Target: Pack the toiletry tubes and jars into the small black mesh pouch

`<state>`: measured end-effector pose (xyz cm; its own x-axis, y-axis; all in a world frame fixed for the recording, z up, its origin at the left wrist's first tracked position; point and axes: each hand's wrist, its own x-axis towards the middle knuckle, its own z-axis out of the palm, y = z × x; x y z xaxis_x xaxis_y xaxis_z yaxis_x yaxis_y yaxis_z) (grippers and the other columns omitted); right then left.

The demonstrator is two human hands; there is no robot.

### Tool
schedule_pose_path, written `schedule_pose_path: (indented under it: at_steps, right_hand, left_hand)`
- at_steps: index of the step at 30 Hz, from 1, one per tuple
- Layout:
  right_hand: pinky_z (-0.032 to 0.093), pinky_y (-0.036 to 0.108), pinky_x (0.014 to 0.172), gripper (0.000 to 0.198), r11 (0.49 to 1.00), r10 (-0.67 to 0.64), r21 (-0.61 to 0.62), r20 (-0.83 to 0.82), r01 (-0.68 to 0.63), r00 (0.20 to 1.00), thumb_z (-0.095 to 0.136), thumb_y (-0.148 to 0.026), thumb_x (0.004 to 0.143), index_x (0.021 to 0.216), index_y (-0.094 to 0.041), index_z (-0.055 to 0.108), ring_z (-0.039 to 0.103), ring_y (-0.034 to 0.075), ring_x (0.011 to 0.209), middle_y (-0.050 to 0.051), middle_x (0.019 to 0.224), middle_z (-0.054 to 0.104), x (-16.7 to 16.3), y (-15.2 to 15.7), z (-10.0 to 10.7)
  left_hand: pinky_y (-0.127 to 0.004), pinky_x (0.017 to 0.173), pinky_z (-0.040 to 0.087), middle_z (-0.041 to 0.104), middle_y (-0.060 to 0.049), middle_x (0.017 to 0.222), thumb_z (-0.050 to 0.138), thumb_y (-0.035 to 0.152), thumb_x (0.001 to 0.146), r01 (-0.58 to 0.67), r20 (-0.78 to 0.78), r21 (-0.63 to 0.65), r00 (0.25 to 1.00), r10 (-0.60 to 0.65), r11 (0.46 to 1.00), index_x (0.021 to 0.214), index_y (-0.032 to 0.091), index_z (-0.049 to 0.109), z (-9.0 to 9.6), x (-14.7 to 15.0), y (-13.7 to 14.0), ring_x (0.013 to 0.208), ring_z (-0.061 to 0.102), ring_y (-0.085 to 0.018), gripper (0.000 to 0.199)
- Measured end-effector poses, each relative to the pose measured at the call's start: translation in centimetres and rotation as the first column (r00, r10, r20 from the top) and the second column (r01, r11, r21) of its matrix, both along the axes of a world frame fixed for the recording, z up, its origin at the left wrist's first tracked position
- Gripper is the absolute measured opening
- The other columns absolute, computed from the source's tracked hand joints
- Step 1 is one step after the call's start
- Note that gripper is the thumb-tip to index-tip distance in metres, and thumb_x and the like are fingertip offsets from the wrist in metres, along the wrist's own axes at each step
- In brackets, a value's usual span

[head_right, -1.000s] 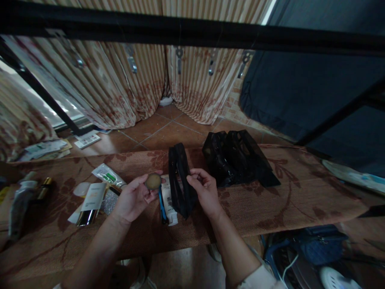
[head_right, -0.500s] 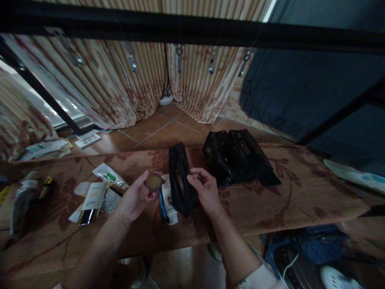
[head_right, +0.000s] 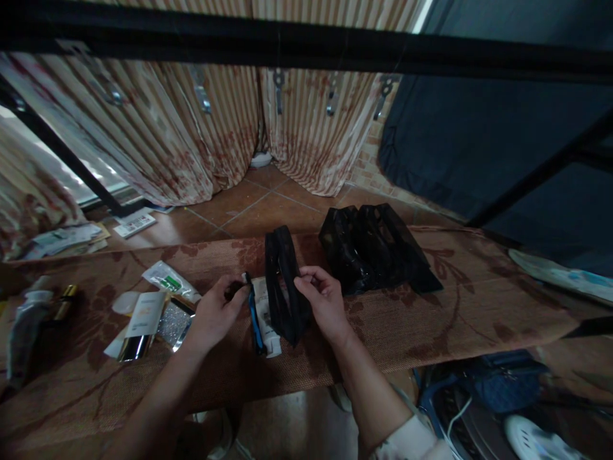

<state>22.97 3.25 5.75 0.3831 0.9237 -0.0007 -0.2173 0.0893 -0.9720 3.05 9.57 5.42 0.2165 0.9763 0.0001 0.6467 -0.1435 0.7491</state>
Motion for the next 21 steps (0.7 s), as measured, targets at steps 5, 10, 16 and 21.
schedule_pose_path:
  at_steps: [5,10,16,21]
  right_hand:
    - [0.037,0.021,0.055,0.023,1.000,0.022,0.015,-0.050,-0.021,0.999,0.074,-0.035,0.068,0.084,-0.020,0.067,0.046,0.008,0.058,-0.005,0.065,0.053,0.03,0.19,-0.15]
    - [0.037,0.021,0.055,0.021,0.999,0.013,0.037,-0.024,-0.013,1.000,0.074,-0.035,0.068,0.081,-0.020,0.067,0.045,0.008,0.056,-0.006,0.061,0.052,0.10,0.39,-0.05]
    - [0.036,0.022,0.053,0.025,1.000,-0.012,0.003,-0.001,0.012,1.000,0.074,-0.038,0.065,0.081,-0.020,0.066,0.046,0.009,0.055,-0.005,0.060,0.053,0.09,0.49,0.24]
    - [0.037,0.022,0.053,0.022,1.000,0.001,0.024,0.031,-0.002,1.000,0.072,-0.037,0.067,0.080,-0.021,0.066,0.046,0.009,0.056,-0.005,0.060,0.052,0.26,0.54,0.15]
  left_hand:
    - [-0.032,0.076,0.044,0.066,-0.007,0.102,0.050,0.036,0.082,0.079,-0.362,0.062,0.931,-0.051,0.995,0.105,0.022,0.059,-0.07,-0.28,-0.23,0.086,0.064,-0.023,0.028]
    - [-0.032,0.071,0.044,0.065,-0.006,0.104,0.052,0.035,0.080,0.153,-0.498,0.074,0.862,-0.096,0.985,0.105,0.024,0.059,-0.54,-0.34,-0.42,0.085,0.065,-0.024,0.028]
    - [-0.031,0.075,0.045,0.064,-0.005,0.107,0.053,0.029,0.079,0.195,-0.525,0.095,0.843,-0.117,0.976,0.109,0.025,0.058,-0.67,-0.76,0.03,0.089,0.064,-0.023,0.030]
    - [-0.035,0.082,0.046,0.063,-0.006,0.108,0.052,0.024,0.078,0.238,-0.552,0.095,0.820,-0.148,0.966,0.107,0.024,0.058,-0.72,-0.81,0.25,0.096,0.061,-0.026,0.030]
